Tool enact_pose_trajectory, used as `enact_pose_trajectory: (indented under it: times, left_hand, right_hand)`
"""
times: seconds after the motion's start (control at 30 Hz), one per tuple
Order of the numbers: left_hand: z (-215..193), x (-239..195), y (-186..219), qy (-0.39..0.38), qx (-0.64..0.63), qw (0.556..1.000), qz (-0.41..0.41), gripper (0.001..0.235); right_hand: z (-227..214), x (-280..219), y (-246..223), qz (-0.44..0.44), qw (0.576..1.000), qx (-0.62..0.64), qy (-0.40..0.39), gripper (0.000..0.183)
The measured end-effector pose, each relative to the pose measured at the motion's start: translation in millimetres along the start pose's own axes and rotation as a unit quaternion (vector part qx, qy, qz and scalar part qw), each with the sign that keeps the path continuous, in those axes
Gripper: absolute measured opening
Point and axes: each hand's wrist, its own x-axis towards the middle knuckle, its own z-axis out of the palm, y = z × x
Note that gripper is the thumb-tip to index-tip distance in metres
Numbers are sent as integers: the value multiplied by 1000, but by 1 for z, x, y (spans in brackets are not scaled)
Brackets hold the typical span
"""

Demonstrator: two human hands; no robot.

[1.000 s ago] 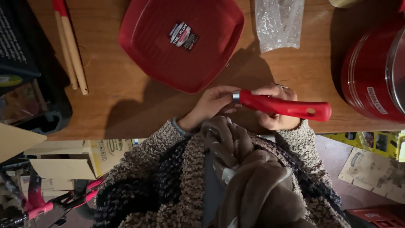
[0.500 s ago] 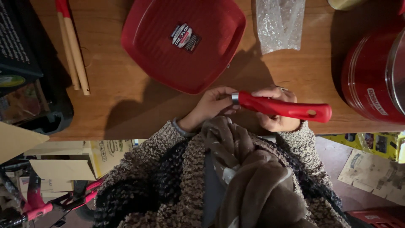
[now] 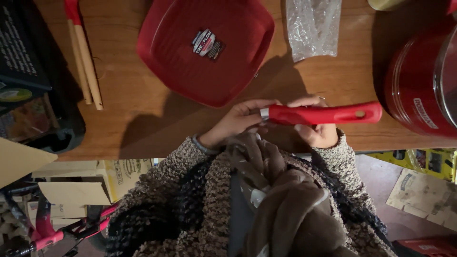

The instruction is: Assembling the handle onto a red square grill pan.

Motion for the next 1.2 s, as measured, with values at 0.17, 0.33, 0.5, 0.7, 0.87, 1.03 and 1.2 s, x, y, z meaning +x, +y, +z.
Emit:
enact_pose_trajectory:
  times: [0.17,0.33,0.5,0.7,0.87,1.03,1.2]
  left_hand:
    - [6,-4,12,-44,3,999,-4,48]
    - [2,-3,14,-59,3,998,-8,46]
    - [15,-1,33,-2,-3,999,-34,47]
    - [12,1,49,13,-1,999,-46,48]
    - [14,3,69,-25,21,999,-32,55]
    - [0,8,72,-51,6,998,-43,56]
    - [-8,12,75,-50,-11,997,-59,49]
  right_hand:
    - [1,-5,21,14,998,50,26,44]
    - [6,7,23,133,934,322,84,48]
    - [-4,17,26,162,907,380,85,48]
    - [-51,62,5,59,991,75,-92,63]
    - [-81,87,68,-49,953,-295,-46,51]
    - [-84,132,58,-81,875,-478,12,83]
    - [-71,125,63,-125,886,-446,-7,69]
